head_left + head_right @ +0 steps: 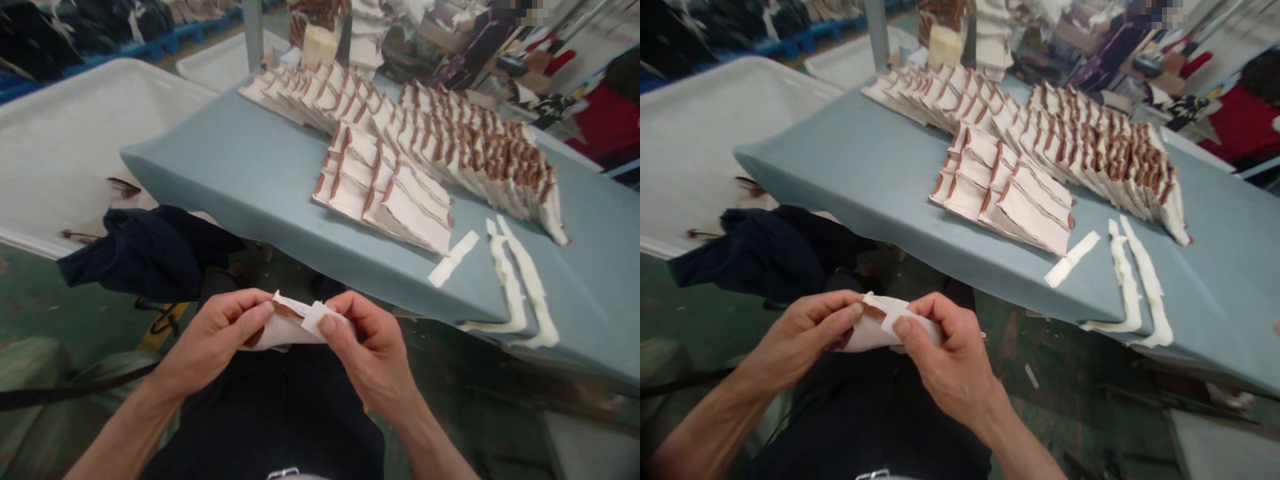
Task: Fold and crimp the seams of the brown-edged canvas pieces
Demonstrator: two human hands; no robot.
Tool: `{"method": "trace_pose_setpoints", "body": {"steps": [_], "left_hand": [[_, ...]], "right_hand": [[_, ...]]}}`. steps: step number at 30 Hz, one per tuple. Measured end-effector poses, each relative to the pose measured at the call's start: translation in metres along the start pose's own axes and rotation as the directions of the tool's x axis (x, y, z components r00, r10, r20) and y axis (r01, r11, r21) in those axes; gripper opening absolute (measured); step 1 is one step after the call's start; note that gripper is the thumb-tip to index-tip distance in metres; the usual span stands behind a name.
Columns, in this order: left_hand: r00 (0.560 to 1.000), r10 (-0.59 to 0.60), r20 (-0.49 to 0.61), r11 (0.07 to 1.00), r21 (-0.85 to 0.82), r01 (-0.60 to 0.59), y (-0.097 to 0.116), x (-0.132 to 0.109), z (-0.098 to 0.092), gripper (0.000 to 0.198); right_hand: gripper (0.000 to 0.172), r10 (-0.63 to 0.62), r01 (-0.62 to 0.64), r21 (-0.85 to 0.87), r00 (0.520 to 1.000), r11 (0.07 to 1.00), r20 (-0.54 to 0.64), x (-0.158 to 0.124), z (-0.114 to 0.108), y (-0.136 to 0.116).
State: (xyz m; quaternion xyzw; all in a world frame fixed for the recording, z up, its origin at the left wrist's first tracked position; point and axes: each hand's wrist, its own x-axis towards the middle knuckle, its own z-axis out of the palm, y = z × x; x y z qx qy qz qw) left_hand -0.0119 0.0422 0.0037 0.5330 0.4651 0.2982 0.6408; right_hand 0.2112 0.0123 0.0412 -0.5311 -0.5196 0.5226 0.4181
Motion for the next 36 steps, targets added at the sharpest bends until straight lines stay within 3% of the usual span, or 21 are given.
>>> {"method": "trace_pose_setpoints", "body": {"steps": [3,10,16,22,29,36], "left_hand": [[0.998,0.056,-0.008,0.998,-0.010,-0.056,0.009,0.005,0.007,0.038],[0.993,0.079,-0.087,0.997,-0.011,-0.080,0.010,0.008,0.015,0.036],[0.995,0.026,-0.095,0.998,-0.057,-0.032,0.008,0.010,0.015,0.034],[0.994,0.046,-0.100,0.999,-0.021,-0.049,0.012,0.011,0.017,0.038],[0.993,0.016,-0.115,1.000,-0.017,-0.018,0.009,0.010,0.019,0.036],[0.988,0.030,-0.149,1.000,0.010,-0.029,0.010,0.012,0.019,0.035]], "right_hand": [[0.024,-0.044,0.044,-0.100,0.999,0.994,0.002,0.000,0.004,-0.011],[0.024,-0.074,0.066,-0.200,0.997,0.978,-0.036,0.007,0.011,-0.001],[0.023,-0.030,0.026,-0.096,0.999,0.995,-0.032,0.011,0.016,0.002],[0.028,0.025,-0.026,-0.030,1.000,0.999,-0.009,0.015,0.016,0.005],[0.022,0.048,-0.054,-0.171,0.998,0.984,-0.044,0.018,0.018,0.008],[0.027,0.022,-0.042,-0.328,0.998,0.944,-0.066,0.021,0.008,0.008]]}}
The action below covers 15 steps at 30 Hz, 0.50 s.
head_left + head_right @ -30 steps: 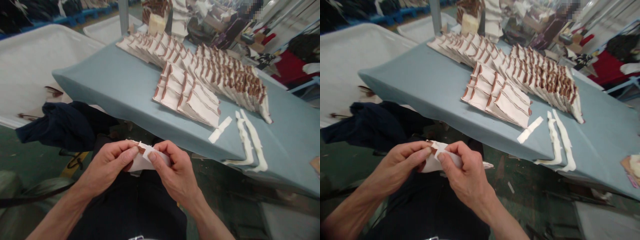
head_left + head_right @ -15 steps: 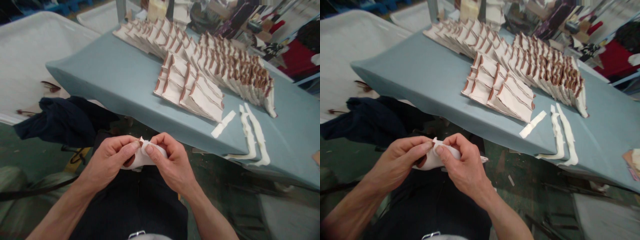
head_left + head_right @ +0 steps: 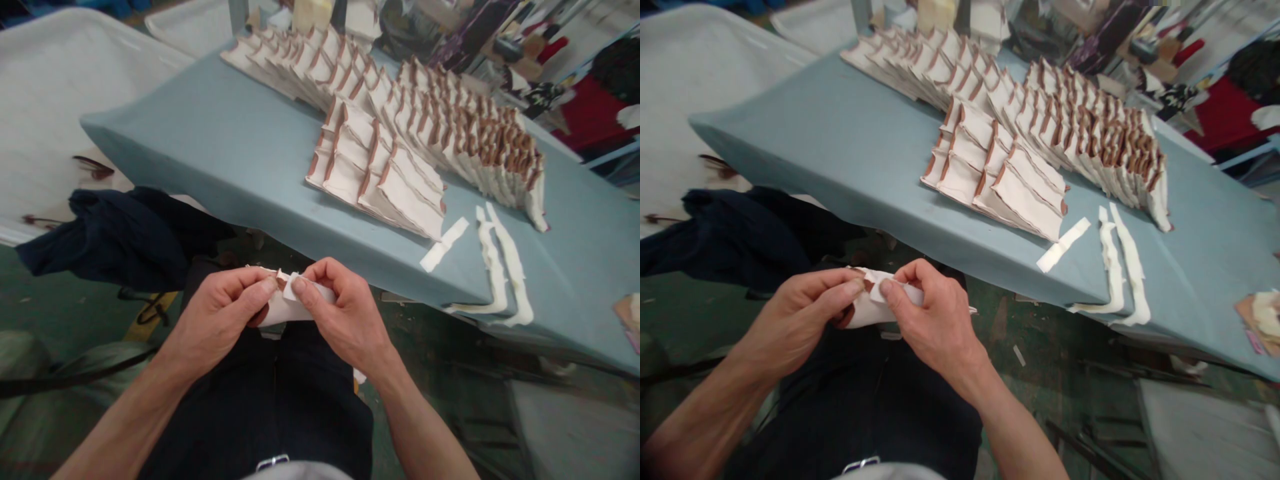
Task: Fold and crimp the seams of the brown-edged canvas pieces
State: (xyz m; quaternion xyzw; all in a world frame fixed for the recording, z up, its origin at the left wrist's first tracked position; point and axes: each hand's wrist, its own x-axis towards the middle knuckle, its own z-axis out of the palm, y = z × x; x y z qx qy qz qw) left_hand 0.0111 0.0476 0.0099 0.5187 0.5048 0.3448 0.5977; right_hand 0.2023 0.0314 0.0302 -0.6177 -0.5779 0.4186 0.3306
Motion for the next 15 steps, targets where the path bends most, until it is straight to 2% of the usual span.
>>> {"method": "trace_pose_setpoints", "body": {"steps": [2,6,11,15], "left_hand": [[1.000,-0.006,-0.004,1.000,0.006,0.006,-0.001,0.001,0.000,0.036],[1.000,-0.019,0.002,1.000,-0.007,0.019,-0.003,0.001,0.002,0.035],[1.000,-0.028,0.005,0.999,-0.029,0.028,-0.002,0.000,0.003,0.035],[0.999,-0.053,0.010,0.998,-0.038,0.053,-0.002,0.001,0.004,0.036]], "right_hand": [[0.028,-0.001,0.001,0.059,1.000,0.998,0.006,-0.003,-0.001,-0.002],[0.034,0.034,-0.075,0.314,0.991,0.946,0.133,-0.008,0.000,-0.005],[0.033,0.016,-0.035,0.226,0.996,0.973,0.085,-0.009,0.002,-0.007],[0.029,-0.016,-0.019,0.227,0.989,0.974,0.150,-0.017,0.002,-0.018]]}}
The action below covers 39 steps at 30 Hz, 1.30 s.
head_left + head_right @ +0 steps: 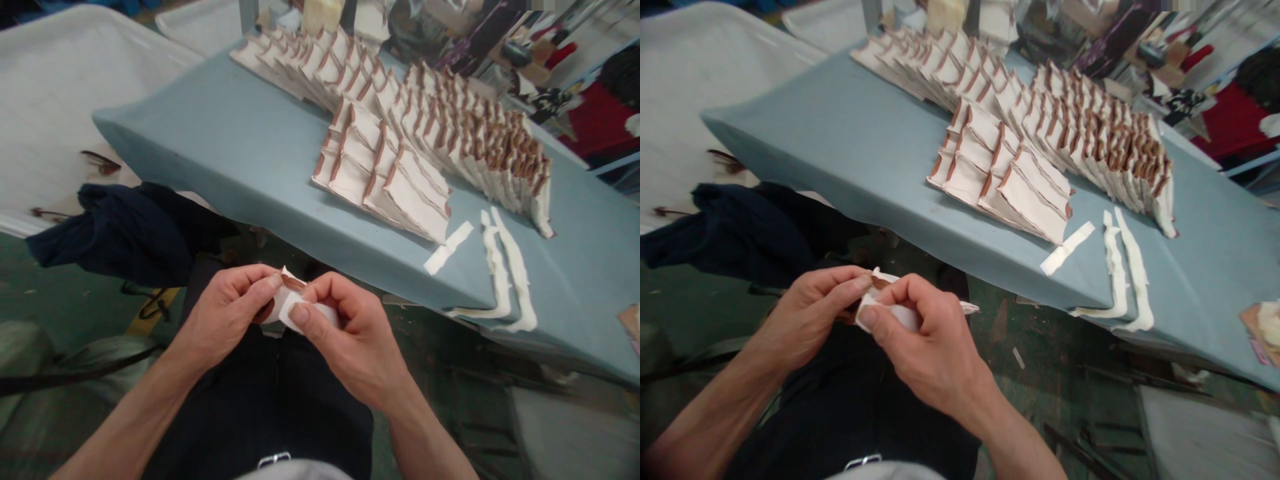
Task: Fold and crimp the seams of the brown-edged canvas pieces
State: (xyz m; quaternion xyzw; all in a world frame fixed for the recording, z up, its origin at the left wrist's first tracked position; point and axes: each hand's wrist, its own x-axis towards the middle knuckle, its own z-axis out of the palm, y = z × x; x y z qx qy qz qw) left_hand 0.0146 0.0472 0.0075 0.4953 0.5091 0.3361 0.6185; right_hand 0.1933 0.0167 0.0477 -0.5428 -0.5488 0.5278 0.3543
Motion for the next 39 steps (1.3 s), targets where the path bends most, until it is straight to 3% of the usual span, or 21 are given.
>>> {"method": "trace_pose_setpoints", "body": {"steps": [4,8,26,39], "left_hand": [[1.000,0.015,0.003,1.000,0.005,-0.015,-0.004,0.001,0.001,0.036],[0.999,0.033,-0.001,0.999,0.016,-0.033,-0.008,0.001,0.002,0.038],[0.999,0.016,0.029,0.994,-0.105,-0.013,-0.015,-0.003,-0.006,0.038],[1.000,-0.014,0.025,0.979,-0.204,0.018,-0.004,-0.002,-0.005,0.032]], "right_hand": [[0.025,-0.186,0.165,-0.266,0.981,0.950,-0.058,0.005,-0.001,0.000],[0.022,-0.206,0.154,-0.389,0.974,0.909,-0.096,0.016,-0.006,0.015],[0.027,-0.005,-0.013,-0.222,0.997,0.975,-0.083,0.022,0.001,0.020],[0.021,-0.134,0.112,-0.255,0.988,0.961,-0.072,0.025,0.003,0.018]]}}
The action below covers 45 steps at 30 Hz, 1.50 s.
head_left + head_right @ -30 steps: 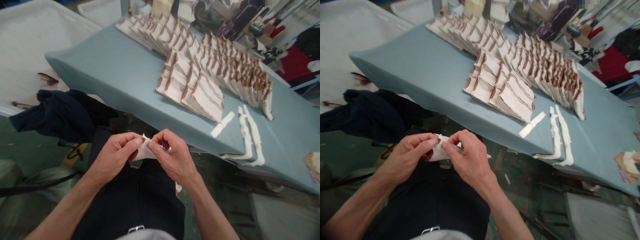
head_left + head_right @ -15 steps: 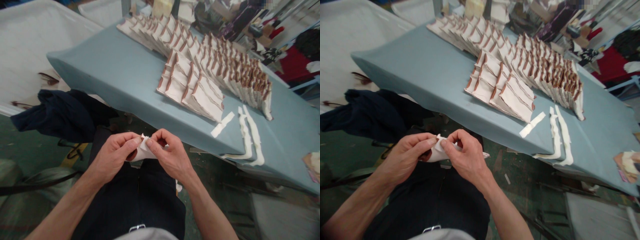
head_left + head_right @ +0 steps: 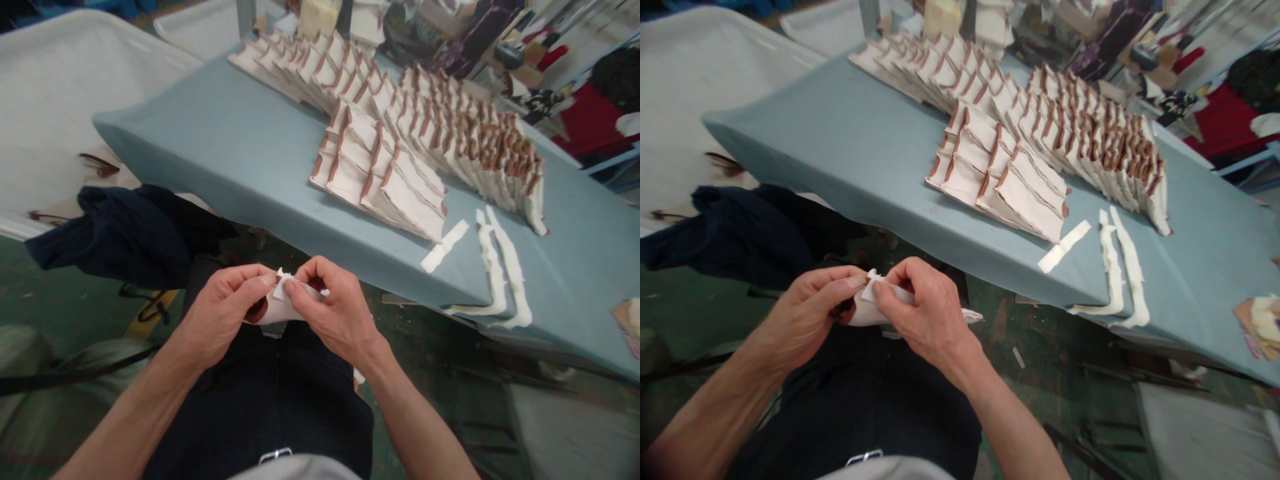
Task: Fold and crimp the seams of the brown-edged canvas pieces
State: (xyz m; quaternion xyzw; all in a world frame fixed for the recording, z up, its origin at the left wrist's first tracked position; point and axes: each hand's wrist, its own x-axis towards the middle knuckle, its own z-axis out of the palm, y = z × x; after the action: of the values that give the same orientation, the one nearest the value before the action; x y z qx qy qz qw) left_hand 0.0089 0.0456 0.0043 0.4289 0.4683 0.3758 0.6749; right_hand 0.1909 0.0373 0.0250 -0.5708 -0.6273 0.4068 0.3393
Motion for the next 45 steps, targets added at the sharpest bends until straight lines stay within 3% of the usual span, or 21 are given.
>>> {"method": "trace_pose_setpoints", "body": {"steps": [10,17,22,26,32,36,38,40,43,45], "left_hand": [[0.999,0.041,-0.001,0.999,-0.015,-0.041,-0.007,0.000,0.000,0.042],[0.997,0.048,0.061,0.980,0.190,-0.059,-0.001,-0.006,-0.002,0.021],[0.984,0.175,-0.031,0.902,0.406,-0.148,0.006,-0.010,0.010,0.020],[0.959,0.263,-0.101,0.861,0.472,-0.187,0.001,-0.013,0.024,0.018],[0.871,0.430,-0.240,0.809,0.531,-0.253,-0.007,-0.016,0.041,0.017],[0.933,0.327,-0.152,0.861,0.454,-0.228,-0.002,-0.010,0.024,0.016],[0.960,0.276,-0.054,0.879,0.418,-0.229,0.005,-0.006,0.013,0.017],[0.969,0.244,0.026,0.887,0.398,-0.234,0.013,-0.003,0.004,0.016],[0.975,0.199,0.096,0.916,0.336,-0.220,0.023,-0.003,0.002,0.014],[0.975,0.178,0.130,0.931,0.299,-0.210,0.027,-0.005,0.003,0.014]], "right_hand": [[0.025,0.062,-0.070,0.192,0.997,0.979,0.049,0.000,-0.001,0.005],[0.026,0.104,-0.123,0.302,0.992,0.945,0.077,-0.002,0.002,0.008],[0.023,0.118,-0.126,0.359,0.992,0.925,0.044,-0.003,0.009,0.015],[0.019,0.155,-0.173,0.425,0.985,0.888,0.076,-0.005,0.019,0.020],[0.021,0.174,-0.174,0.573,0.983,0.801,0.055,-0.015,0.037,0.021],[0.035,0.218,-0.315,0.653,0.949,0.689,0.228,-0.012,0.037,0.018],[0.041,0.190,-0.343,0.628,0.935,0.699,0.299,-0.006,0.032,0.020],[0.042,0.126,-0.274,0.557,0.949,0.784,0.290,0.002,0.025,0.023],[0.029,-0.032,0.002,0.329,0.996,0.944,0.086,0.012,0.008,0.025],[0.018,-0.166,0.166,0.194,0.986,0.967,-0.013,0.014,-0.006,0.020]]}}
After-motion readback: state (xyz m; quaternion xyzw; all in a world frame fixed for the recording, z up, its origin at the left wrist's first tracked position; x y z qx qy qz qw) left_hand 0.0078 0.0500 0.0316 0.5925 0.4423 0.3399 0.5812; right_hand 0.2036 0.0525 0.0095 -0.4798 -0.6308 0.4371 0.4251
